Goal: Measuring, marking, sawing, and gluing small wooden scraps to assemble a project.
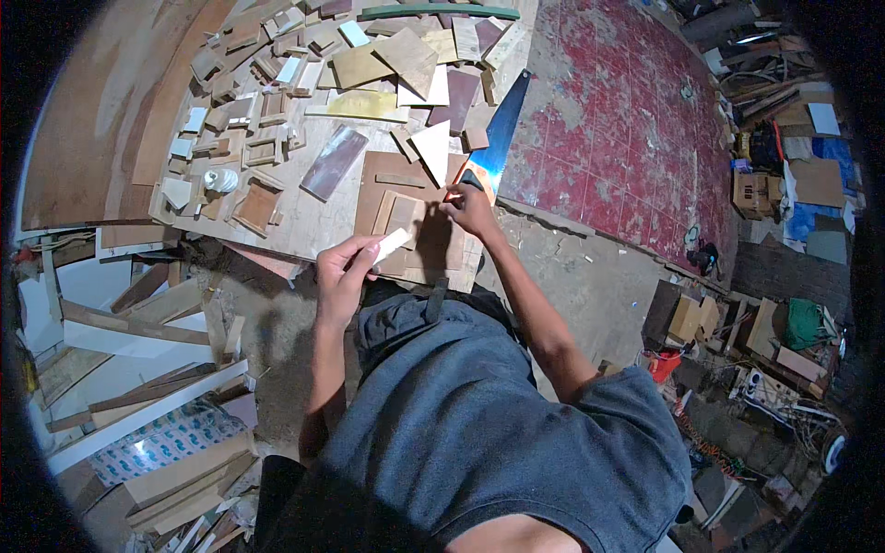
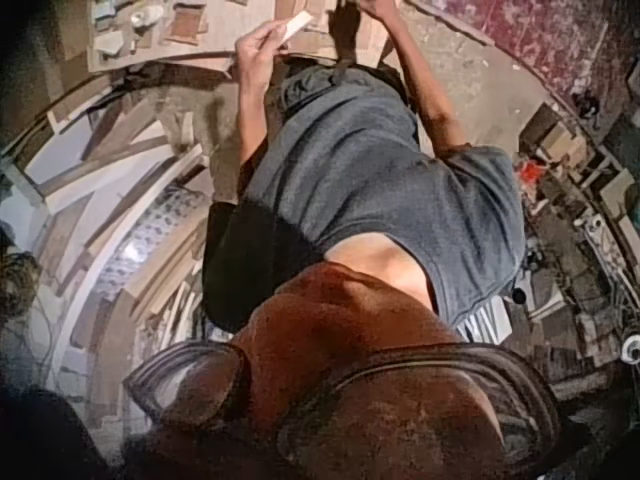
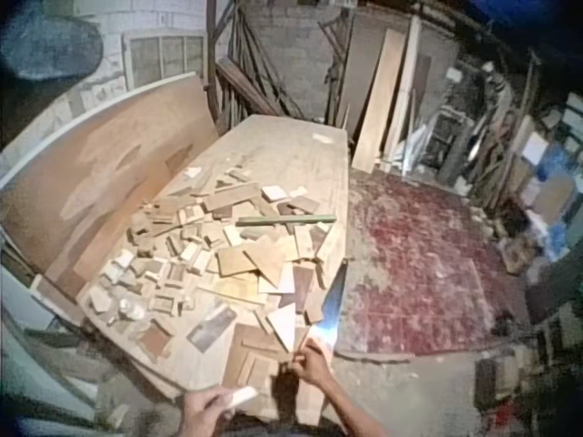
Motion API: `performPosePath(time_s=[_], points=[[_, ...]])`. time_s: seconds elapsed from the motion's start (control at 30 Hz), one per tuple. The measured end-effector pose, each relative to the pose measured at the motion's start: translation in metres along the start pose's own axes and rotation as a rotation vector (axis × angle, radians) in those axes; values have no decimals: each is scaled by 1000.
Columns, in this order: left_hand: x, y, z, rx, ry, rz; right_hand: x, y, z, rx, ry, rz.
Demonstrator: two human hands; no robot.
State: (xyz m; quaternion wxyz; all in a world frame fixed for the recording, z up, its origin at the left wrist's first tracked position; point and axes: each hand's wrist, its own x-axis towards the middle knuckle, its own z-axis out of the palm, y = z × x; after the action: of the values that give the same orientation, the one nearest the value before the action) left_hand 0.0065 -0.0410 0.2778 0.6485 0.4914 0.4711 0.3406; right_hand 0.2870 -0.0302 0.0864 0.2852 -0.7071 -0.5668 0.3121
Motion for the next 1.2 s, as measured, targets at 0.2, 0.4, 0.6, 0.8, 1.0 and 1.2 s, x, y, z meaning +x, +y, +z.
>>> performPosePath(time_s=[0.2,0.4,0.6,0.8,1.0,1.2], points=[[-3,6,5,236,63,200,5,-58,-9,520,-213,126],[3,22,34,517,113,270,-26,-142,-84,585,-401,-284],[4,28,47,470,50,281,-50,-150,-106,457,-316,-361],[8,16,53,347,-55,222,-59,-138,-109,604,-443,-180],[1,-8,57,339,14,171,-35,-53,-60,662,-395,-56],[-15,-5,46,265,80,51,-3,53,9,-182,67,-222]])
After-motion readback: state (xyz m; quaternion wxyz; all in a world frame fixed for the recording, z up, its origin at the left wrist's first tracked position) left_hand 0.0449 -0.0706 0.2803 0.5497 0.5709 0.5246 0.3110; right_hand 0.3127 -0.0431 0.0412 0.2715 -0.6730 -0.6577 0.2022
